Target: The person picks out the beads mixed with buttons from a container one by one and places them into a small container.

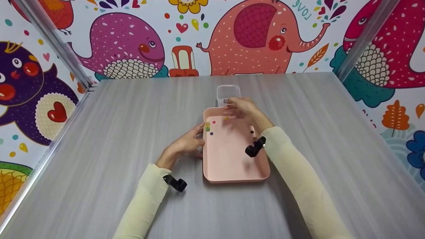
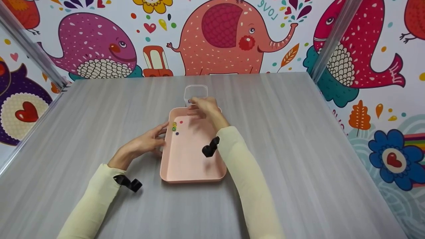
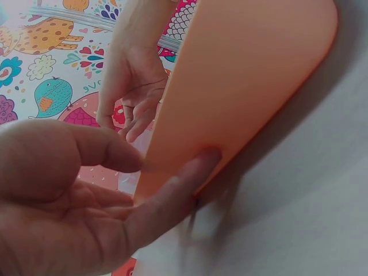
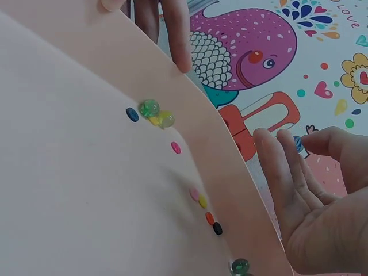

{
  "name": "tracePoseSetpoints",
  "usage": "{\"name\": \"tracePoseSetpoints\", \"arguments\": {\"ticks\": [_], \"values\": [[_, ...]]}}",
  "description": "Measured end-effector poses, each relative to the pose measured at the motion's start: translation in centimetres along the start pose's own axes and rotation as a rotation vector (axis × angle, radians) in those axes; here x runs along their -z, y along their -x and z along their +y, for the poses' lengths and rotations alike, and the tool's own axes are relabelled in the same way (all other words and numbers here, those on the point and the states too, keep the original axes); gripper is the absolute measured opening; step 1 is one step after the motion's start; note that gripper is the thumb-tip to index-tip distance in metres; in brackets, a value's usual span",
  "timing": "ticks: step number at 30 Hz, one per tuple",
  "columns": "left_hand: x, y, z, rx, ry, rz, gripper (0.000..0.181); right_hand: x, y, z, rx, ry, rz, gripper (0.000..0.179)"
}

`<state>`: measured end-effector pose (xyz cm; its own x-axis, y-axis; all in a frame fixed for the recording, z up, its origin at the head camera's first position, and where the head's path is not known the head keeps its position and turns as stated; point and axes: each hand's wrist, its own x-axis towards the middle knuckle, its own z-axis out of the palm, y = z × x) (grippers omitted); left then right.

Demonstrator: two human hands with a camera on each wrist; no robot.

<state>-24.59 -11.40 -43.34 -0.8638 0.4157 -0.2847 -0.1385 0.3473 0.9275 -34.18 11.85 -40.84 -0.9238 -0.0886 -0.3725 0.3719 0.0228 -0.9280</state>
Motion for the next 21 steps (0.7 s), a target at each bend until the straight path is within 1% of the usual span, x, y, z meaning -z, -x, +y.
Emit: {"name": "tracePoseSetpoints", "arguments": {"ticks": [3,7,13,21], "values": [[0.0,-0.1,0.0,0.007,0.006,0.004,0.090,0.2,-0.1,-0.2,0.001,-0.028,0.010,0.030],[0.0,-0.2,0.0,0.007,0.007,0.002,0.089,0.6,-0.2,-0.3,0.000,-0.050,0.020,0.033],[0.1,-0.1,0.1,-0.002,0.030,-0.008,0.090,1.0,-0.4,-0.4,0.013,-0.038,0.063,0.041],[0.0,-0.1,0.1,0.000,0.019,-0.003,0.088,1.4,-0.7,-0.4,0.016,-0.053,0.104,0.039]]}}
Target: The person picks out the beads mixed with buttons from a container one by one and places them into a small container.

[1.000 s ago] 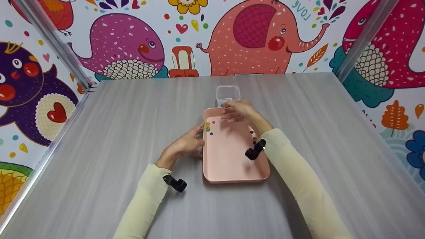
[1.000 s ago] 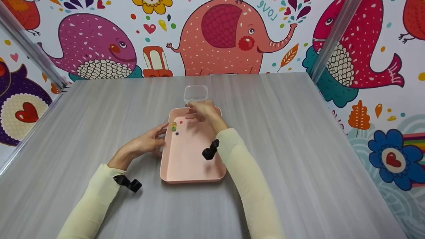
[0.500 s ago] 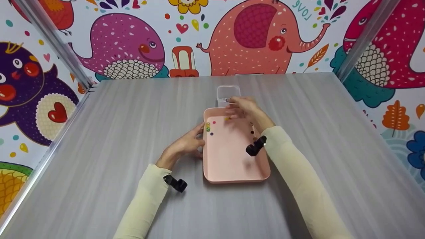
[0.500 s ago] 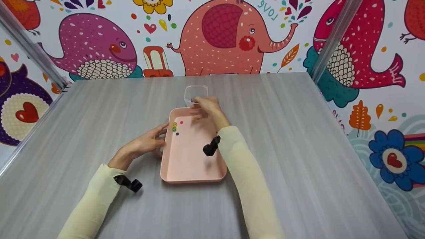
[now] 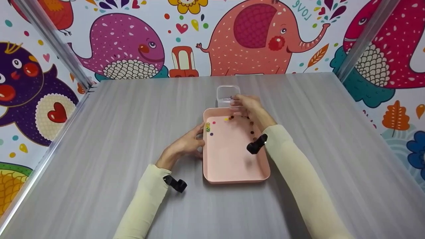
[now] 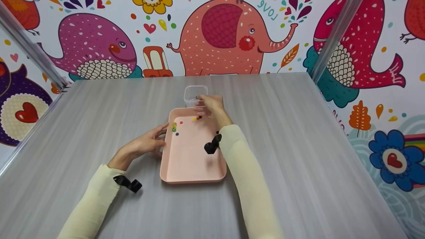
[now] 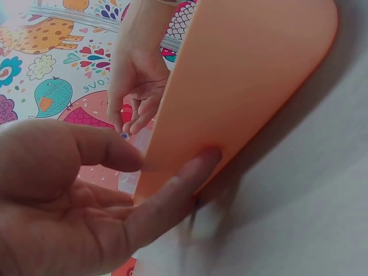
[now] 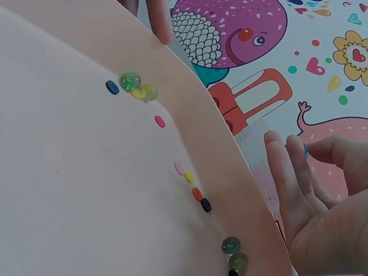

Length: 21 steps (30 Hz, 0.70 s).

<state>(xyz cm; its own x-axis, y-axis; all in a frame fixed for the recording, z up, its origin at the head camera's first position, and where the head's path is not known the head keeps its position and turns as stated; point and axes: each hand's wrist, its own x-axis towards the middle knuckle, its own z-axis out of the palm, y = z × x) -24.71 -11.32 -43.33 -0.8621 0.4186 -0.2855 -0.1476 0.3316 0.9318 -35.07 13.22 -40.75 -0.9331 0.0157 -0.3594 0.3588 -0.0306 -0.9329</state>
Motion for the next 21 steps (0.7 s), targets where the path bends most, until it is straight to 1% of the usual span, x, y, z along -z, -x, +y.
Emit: {"name": "tracePoseSetpoints", "arguments": {"ticks": [5,10,14,17,19,21], "values": [[0.02,0.09,0.04,-0.007,0.023,-0.007,0.089,0.09,-0.02,-0.07,-0.010,-0.022,0.017,0.038],[0.06,0.16,0.15,-0.005,0.037,-0.011,0.090,0.08,0.11,-0.10,0.004,-0.025,0.047,0.037],[0.02,0.13,0.10,-0.007,0.036,-0.011,0.090,0.00,0.04,0.00,0.027,-0.054,0.071,0.029],[-0.02,0.06,-0.05,-0.015,0.039,-0.011,0.090,-0.02,-0.11,0.18,0.048,-0.047,0.082,0.027],[0.00,0.04,-0.13,-0.021,0.034,-0.010,0.090,0.00,-0.15,0.30,0.066,-0.021,0.087,0.030],[0.01,0.02,-0.15,-0.022,0.025,-0.006,0.089,0.04,-0.11,0.36,0.079,-0.002,0.084,0.030]]}}
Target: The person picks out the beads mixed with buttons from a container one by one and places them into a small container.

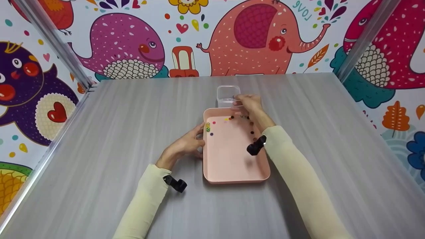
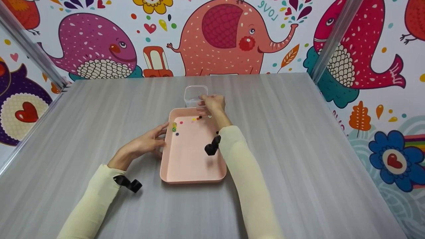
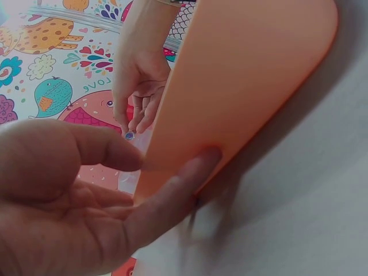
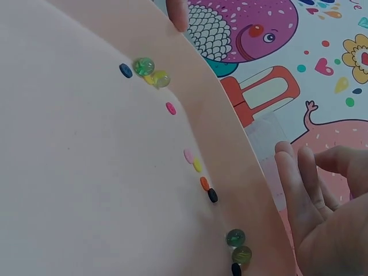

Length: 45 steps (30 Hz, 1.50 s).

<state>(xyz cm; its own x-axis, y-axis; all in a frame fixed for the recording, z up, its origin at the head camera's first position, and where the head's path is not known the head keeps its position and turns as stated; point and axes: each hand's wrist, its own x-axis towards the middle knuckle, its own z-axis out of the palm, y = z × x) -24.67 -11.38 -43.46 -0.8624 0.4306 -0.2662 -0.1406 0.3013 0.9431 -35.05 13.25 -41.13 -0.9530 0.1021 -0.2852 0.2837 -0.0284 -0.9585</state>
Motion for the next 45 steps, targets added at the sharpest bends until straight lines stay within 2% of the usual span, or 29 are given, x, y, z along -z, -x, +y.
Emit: {"name": "tracePoseSetpoints", "arguments": {"ticks": [7,18,27,45], "values": [[0.07,-0.11,-0.12,-0.003,0.004,0.003,0.089,-0.01,0.23,0.02,0.026,0.069,0.004,0.031],[0.05,0.04,0.05,0.012,0.012,0.000,0.091,0.08,0.12,0.31,0.053,0.092,0.022,0.032],[0.06,0.01,0.08,0.021,0.009,-0.001,0.089,-0.01,0.04,0.26,0.034,0.073,0.024,0.027],[-0.05,-0.02,0.08,0.036,0.002,0.013,0.088,-0.19,0.70,0.60,0.012,0.036,0.000,0.030]]}}
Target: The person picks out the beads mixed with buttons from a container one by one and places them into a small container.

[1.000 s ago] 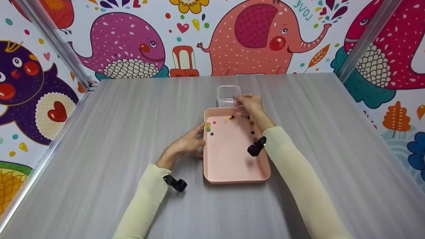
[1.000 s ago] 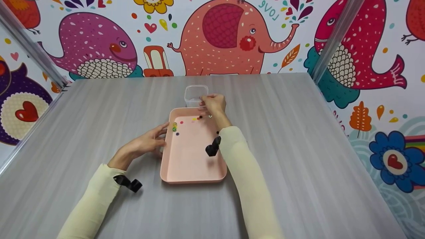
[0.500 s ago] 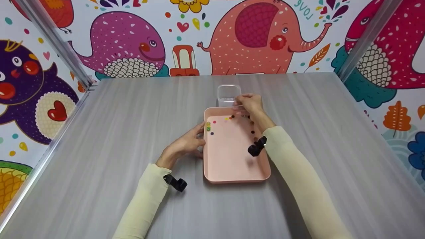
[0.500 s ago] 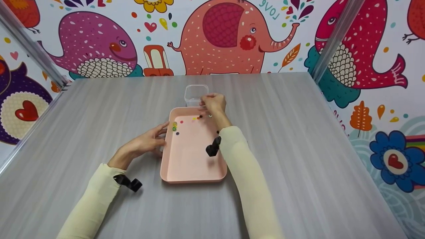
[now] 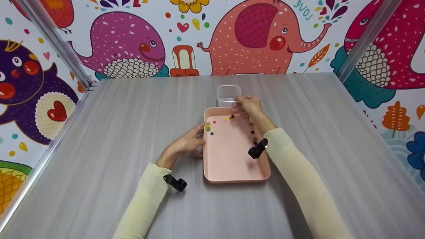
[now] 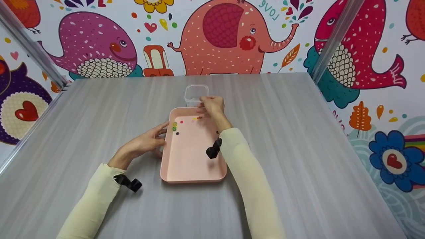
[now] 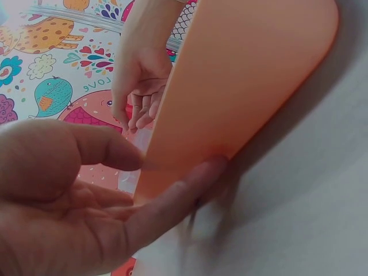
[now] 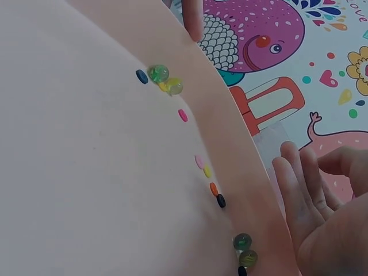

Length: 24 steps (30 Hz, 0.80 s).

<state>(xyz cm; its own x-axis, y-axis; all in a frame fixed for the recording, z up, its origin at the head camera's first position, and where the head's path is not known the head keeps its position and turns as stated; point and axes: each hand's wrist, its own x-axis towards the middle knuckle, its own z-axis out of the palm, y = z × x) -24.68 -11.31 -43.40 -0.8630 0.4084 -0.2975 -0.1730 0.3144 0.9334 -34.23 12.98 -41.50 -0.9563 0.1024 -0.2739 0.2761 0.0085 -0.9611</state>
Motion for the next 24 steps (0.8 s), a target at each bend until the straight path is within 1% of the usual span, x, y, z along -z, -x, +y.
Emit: {"name": "tracePoseSetpoints", "arguments": {"ticks": [6,13,15,20,24], "values": [[0.0,0.1,0.0,-0.012,-0.015,0.001,0.088,-0.2,0.5,0.3,0.007,-0.008,0.005,0.037],[-0.1,0.1,0.1,-0.002,-0.026,0.007,0.089,-0.5,1.0,0.8,-0.008,-0.064,-0.029,0.040],[0.0,0.1,0.1,0.001,-0.040,0.013,0.089,-0.5,1.1,1.1,-0.004,-0.056,-0.036,0.043],[0.1,0.0,0.0,-0.001,-0.057,0.021,0.088,-0.6,1.3,1.6,-0.007,-0.027,-0.038,0.040],[0.1,0.0,0.0,-0.012,-0.059,0.013,0.088,-0.7,1.4,1.9,-0.031,-0.026,-0.047,0.037]]}}
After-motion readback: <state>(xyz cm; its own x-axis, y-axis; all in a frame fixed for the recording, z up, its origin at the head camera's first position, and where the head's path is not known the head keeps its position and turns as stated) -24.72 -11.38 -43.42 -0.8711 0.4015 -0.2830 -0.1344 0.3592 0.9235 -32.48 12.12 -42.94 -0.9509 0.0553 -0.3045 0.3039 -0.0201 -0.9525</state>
